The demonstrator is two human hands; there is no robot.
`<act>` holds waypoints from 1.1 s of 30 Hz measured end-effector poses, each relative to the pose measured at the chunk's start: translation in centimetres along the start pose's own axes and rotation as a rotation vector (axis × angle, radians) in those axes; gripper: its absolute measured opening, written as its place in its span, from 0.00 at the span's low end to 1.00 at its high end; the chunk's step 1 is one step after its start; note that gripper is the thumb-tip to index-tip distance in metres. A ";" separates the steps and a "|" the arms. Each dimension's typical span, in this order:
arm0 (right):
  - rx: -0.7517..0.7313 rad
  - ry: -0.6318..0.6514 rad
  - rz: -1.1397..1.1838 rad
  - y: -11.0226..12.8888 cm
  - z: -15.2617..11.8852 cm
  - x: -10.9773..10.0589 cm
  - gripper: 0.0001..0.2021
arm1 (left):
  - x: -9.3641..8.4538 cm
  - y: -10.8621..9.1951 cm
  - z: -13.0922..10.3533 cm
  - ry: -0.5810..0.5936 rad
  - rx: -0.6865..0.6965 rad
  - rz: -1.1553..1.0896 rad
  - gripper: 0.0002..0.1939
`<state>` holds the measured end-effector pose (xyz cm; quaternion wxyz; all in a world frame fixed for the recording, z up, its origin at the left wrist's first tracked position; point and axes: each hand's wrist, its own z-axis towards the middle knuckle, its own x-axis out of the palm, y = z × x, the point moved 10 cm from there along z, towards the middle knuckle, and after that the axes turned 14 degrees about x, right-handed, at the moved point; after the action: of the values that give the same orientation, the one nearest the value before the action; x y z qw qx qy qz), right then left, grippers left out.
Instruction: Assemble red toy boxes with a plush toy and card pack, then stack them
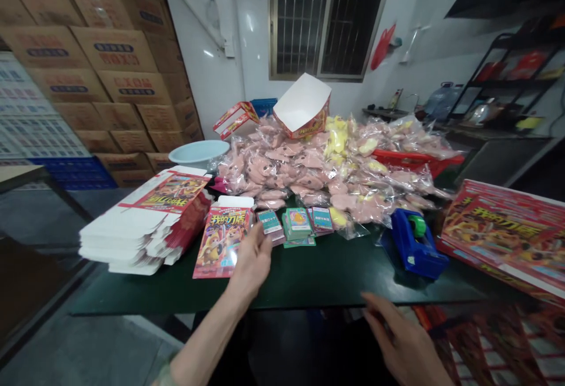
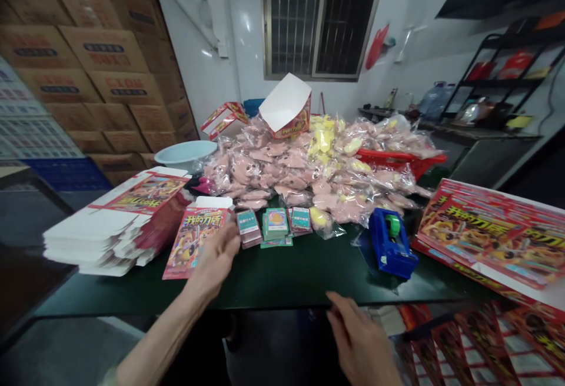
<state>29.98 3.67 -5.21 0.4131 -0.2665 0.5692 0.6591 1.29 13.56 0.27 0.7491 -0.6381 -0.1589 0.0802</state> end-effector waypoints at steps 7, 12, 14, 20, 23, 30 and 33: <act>-0.484 -0.143 -0.287 20.2 7.2 5.4 0.26 | -3.2 4.1 -4.3 -0.143 -0.249 -0.178 0.12; -0.611 0.119 -0.410 21.8 11.1 10.7 0.34 | -2.5 4.7 -3.9 -0.126 -0.349 -0.287 0.08; -0.649 0.131 -0.410 21.9 11.5 11.0 0.29 | -2.1 5.1 -3.8 -0.121 -0.375 -0.320 0.06; -0.692 0.061 -0.339 21.7 10.7 10.6 0.21 | -0.1 5.8 -3.1 -0.095 -0.439 -0.410 0.07; -0.679 0.013 -0.275 21.4 11.0 9.8 0.20 | 0.5 6.0 -2.7 -0.128 -0.452 -0.441 0.09; -0.702 -0.033 -0.135 20.8 9.3 7.0 0.24 | 0.9 6.6 -1.2 -0.202 -0.445 -0.515 0.13; -0.770 -0.004 -0.076 21.0 6.6 5.2 0.22 | 1.4 6.8 -0.6 -0.166 -0.425 -0.560 0.09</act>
<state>10.31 11.09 3.01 0.3083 -0.4217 0.2690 0.8092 3.39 14.68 -6.29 0.5770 -0.7027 -0.4010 -0.1117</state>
